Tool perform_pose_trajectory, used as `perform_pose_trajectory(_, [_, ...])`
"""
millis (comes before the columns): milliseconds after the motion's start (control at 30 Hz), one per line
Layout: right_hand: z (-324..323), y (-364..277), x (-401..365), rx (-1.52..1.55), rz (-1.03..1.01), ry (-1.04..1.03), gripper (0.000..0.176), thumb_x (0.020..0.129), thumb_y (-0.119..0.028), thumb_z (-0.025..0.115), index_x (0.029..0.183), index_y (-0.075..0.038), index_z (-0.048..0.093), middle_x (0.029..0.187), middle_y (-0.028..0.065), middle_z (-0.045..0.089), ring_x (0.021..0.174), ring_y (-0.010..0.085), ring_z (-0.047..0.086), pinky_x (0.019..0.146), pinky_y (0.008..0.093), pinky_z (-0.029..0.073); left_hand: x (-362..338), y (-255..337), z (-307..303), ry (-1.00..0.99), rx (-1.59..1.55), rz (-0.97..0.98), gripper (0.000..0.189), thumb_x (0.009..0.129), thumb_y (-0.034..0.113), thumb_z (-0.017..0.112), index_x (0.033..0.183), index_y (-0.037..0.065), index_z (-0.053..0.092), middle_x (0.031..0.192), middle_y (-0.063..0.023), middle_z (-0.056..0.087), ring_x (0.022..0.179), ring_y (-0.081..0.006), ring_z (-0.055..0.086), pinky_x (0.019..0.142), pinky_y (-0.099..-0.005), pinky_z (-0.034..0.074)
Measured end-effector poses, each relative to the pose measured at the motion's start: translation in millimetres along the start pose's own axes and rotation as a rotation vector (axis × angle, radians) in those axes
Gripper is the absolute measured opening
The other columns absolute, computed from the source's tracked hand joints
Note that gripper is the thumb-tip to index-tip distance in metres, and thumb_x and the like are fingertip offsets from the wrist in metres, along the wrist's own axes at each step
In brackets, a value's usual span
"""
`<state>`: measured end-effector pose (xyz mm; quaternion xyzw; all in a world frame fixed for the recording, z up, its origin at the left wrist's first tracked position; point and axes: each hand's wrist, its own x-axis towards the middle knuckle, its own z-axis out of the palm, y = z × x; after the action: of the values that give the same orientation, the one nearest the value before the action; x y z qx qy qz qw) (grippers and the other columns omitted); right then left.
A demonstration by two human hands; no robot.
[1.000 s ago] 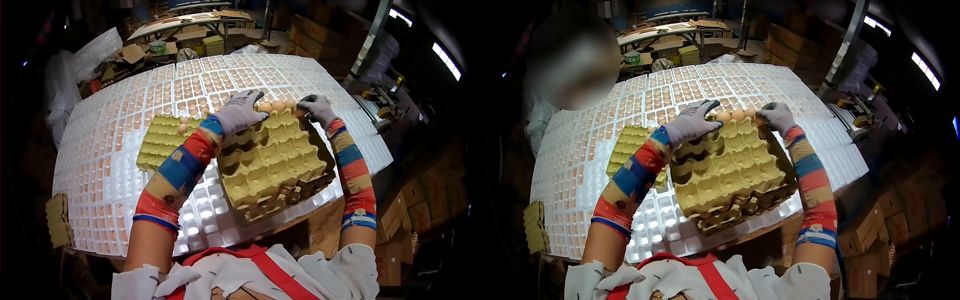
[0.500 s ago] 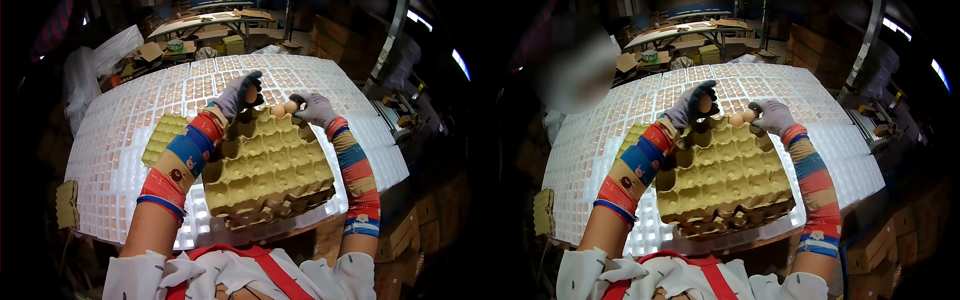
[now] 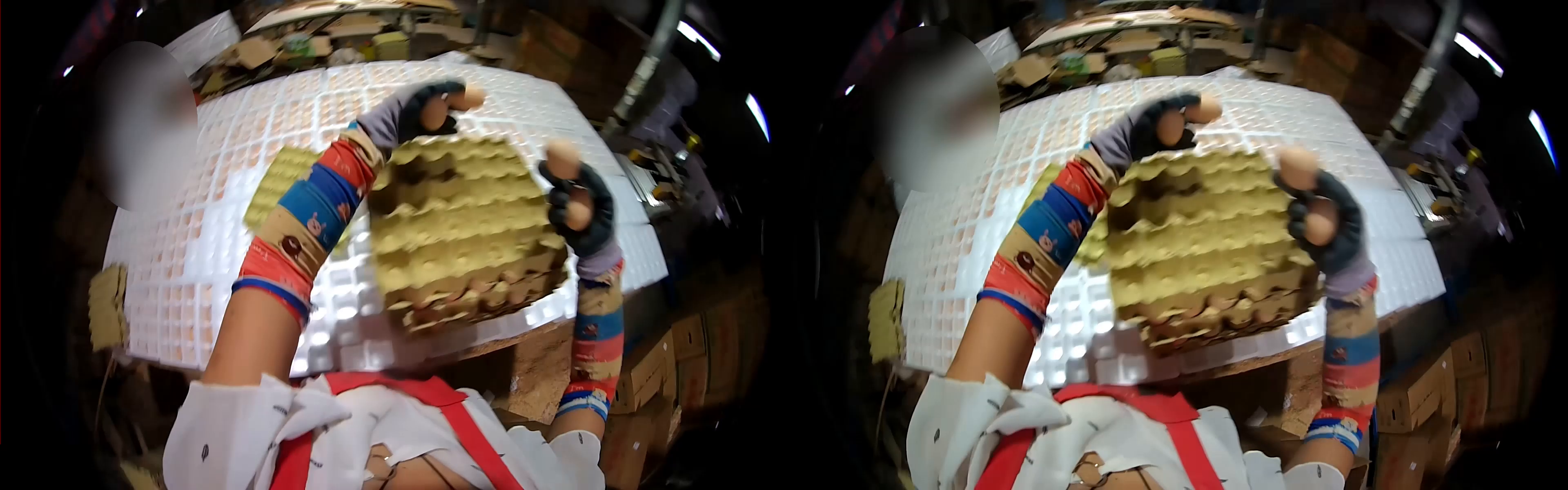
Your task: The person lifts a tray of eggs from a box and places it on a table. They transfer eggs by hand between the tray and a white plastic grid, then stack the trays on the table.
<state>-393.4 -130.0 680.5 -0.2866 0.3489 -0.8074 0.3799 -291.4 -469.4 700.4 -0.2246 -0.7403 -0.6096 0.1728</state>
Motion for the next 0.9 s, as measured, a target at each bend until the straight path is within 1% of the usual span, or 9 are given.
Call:
perform_pose_trajectory(33, [32,4,-15,0.033,0.126,0.074,0.060,0.094,-0.037,0.054,0.136,0.004,0.041,0.093,0.0055,0.061,0.067,0.0135,0.058,0.057,0.0261,0.049,-25,23,-12,0.266,-0.735,-0.362,0.051,0.087,0.022,0.068,0.132,0.007,0.050,0.114,-0.0152,0.064,0.083,-0.0205,0.064,0.086,-0.0435,0.056])
perform_pose_trajectory(67, [49,17,-28,0.024,0.135,0.043,0.059,0.093,-0.036,0.054,0.136,0.003,0.041,0.094,0.0058,0.060,0.068,0.0141,0.057,0.058,0.0268,0.048,-56,33,-39,0.073,-0.943,-0.318,0.048,0.091,0.026,0.063,0.132,0.006,0.049,0.119,-0.0175,0.062,0.083,-0.0213,0.064,0.088,-0.0459,0.055])
perform_pose_trajectory(167, [95,78,-83,0.013,0.136,-0.175,0.057,0.090,-0.032,0.053,0.137,-0.001,0.040,0.096,0.0069,0.058,0.071,0.0158,0.054,0.064,0.0289,0.046,-196,90,-69,0.101,-0.858,-0.033,0.044,0.098,0.025,0.054,0.134,0.003,0.045,0.120,-0.0220,0.060,0.087,-0.0242,0.066,0.085,-0.0469,0.057])
perform_pose_trajectory(200, [94,92,-91,0.021,0.167,-0.214,0.056,0.089,-0.030,0.053,0.137,-0.003,0.040,0.096,0.0073,0.058,0.072,0.0164,0.054,0.066,0.0296,0.045,-223,82,-74,0.418,-0.430,-0.143,0.066,0.096,0.052,0.043,0.138,0.001,0.043,0.117,-0.0170,0.061,0.079,-0.0208,0.061,0.074,-0.0401,0.054])
perform_pose_trajectory(333, [186,179,-123,-0.360,0.324,-0.280,0.061,0.078,-0.045,0.063,0.112,0.005,0.058,0.103,0.0170,0.063,0.090,0.0240,0.062,0.082,0.0358,0.050,-454,95,-75,0.645,0.050,-0.189,0.053,0.096,0.031,0.055,0.142,0.009,0.039,0.125,-0.0189,0.056,0.094,-0.0249,0.065,0.084,-0.0432,0.057])
perform_pose_trajectory(433, [229,250,-88,-0.421,0.688,-0.323,0.046,0.080,-0.020,0.070,0.117,0.006,0.060,0.094,0.0085,0.066,0.070,0.0141,0.060,0.063,0.0277,0.049,-506,134,-19,1.202,-0.081,-0.840,0.032,0.091,0.025,0.064,0.114,0.002,0.063,0.079,-0.0045,0.063,0.052,-0.0083,0.054,0.056,-0.0268,0.053])
perform_pose_trajectory(633, [285,398,-33,-1.283,0.292,-0.473,0.042,0.079,-0.035,0.069,0.111,-0.009,0.065,0.093,0.0114,0.069,0.079,0.0246,0.068,0.074,0.0349,0.052,-538,56,-23,0.980,0.778,-1.090,0.048,0.077,0.041,0.073,0.109,0.006,0.065,0.101,-0.0125,0.069,0.090,-0.0265,0.066,0.078,-0.0381,0.053])
perform_pose_trajectory(700, [296,428,-22,-1.438,0.181,-0.534,0.044,0.080,-0.040,0.066,0.111,-0.010,0.063,0.095,0.0114,0.069,0.086,0.0289,0.067,0.076,0.0390,0.052,-514,66,-34,0.688,0.827,-1.344,0.046,0.076,0.035,0.073,0.113,0.008,0.065,0.104,-0.0139,0.069,0.095,-0.0298,0.066,0.086,-0.0369,0.051])
perform_pose_trajectory(900, [325,476,-18,-1.754,0.239,-0.728,0.047,0.080,-0.041,0.065,0.117,-0.013,0.061,0.100,0.0120,0.067,0.091,0.0306,0.065,0.078,0.0408,0.051,-548,68,-47,0.757,0.598,-1.256,0.049,0.077,0.033,0.071,0.120,0.011,0.064,0.114,-0.0135,0.067,0.103,-0.0252,0.065,0.091,-0.0343,0.050])
